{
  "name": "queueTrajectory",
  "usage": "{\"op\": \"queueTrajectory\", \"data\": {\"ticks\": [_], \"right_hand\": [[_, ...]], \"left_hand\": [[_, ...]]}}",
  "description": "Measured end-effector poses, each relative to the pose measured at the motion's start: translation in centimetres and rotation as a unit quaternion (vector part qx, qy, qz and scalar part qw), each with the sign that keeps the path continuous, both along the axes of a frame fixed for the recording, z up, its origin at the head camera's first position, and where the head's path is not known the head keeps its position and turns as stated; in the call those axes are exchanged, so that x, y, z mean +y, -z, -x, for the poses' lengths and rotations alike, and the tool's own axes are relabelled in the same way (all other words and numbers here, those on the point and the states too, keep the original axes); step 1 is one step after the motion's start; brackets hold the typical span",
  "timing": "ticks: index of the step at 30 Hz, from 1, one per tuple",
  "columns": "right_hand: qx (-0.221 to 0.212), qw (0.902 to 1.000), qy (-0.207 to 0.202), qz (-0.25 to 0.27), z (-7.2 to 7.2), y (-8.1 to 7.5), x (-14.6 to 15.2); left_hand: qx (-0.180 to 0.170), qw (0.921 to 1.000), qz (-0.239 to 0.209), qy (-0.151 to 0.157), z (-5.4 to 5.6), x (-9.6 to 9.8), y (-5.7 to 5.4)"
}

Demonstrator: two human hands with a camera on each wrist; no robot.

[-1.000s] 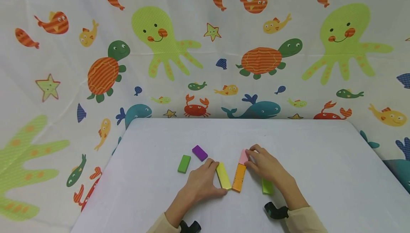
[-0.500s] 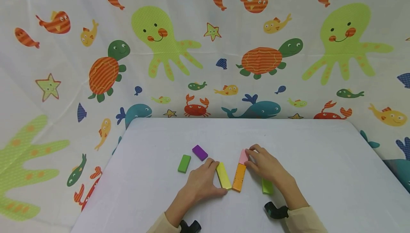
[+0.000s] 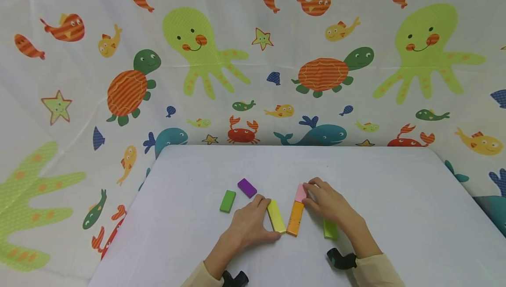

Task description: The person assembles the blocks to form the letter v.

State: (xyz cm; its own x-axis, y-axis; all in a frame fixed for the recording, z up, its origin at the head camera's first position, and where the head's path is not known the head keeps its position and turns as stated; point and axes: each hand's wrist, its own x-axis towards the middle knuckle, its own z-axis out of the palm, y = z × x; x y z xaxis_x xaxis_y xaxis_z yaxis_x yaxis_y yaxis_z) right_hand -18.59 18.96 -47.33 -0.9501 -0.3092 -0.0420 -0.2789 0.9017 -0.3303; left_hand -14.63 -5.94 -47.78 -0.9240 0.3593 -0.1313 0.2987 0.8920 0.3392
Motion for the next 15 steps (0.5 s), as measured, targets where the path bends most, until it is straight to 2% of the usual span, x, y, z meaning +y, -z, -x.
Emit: {"op": "queueTrajectory", "data": {"ticks": [15], "right_hand": [[0.004,0.9999,0.010,0.005,0.05,-0.66,0.76]], "left_hand": [[0.003,1.0000,0.003,-0.002,-0.09,0.10,-0.06]]}}
